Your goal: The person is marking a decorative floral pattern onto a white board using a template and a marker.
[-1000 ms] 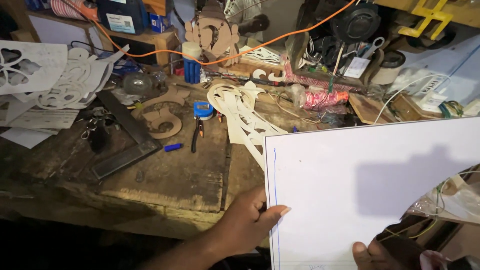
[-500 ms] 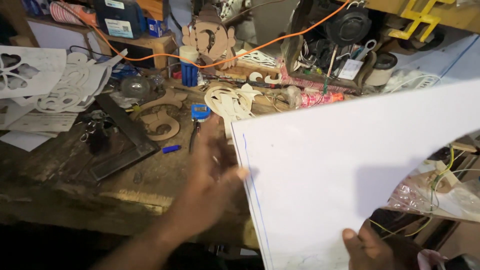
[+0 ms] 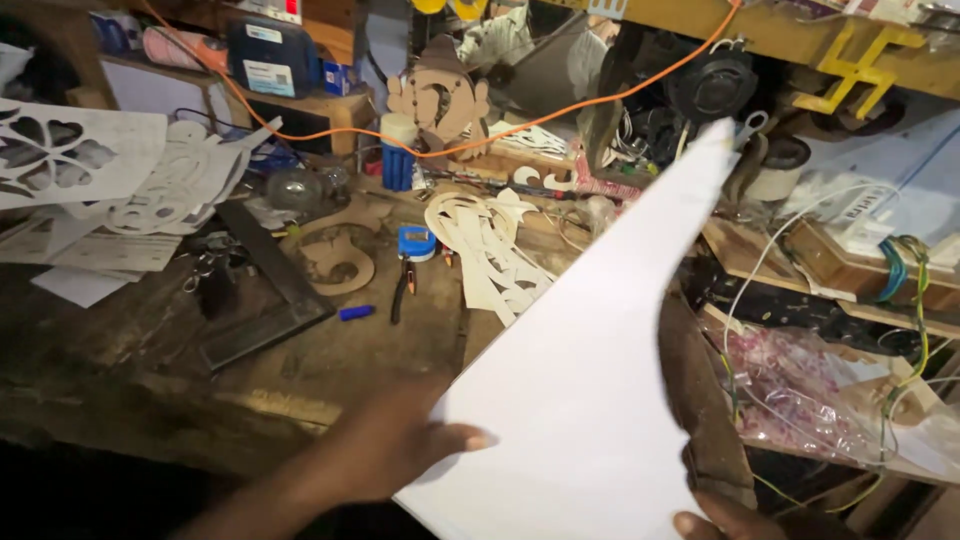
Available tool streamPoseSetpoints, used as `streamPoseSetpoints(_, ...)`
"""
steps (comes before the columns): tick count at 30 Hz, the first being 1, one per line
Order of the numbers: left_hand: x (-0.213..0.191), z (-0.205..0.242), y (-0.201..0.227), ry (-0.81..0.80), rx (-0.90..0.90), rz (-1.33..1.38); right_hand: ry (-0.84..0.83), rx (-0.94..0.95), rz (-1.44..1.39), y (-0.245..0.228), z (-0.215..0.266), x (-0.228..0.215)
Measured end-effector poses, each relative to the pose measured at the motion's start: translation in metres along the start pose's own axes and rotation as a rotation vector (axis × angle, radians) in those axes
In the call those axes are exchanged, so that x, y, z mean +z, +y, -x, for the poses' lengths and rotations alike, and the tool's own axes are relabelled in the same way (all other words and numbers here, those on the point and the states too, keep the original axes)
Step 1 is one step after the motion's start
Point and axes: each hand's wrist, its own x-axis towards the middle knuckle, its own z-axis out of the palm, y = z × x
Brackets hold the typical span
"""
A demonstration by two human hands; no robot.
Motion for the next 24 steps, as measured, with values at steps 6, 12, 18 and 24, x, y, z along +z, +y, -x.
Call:
streamPoseSetpoints(6, 0.069, 0.013, -0.064, 0.001, -0.033, 0.775, -0.373, 0.175, 0.182, -0.092, -0.017, 0.007)
streamPoseSetpoints(12, 0.093, 0.034, -0.112, 0.17, -0.18, 1.062, -0.45, 0.061, 0.31, -0.247, -0.045, 0.015)
streamPoseSetpoints(18, 0.103, 0.038, -0.141, 0.173, -0.426, 1.107, -0.462, -0.098, 0.346, -0.294, -0.069, 0.028)
streamPoseSetpoints(24, 0.114, 0.03, -0.151, 0.224, -0.451, 1.481, -0.387, -0.406, 0.493, -0.299, -0.113, 0.034)
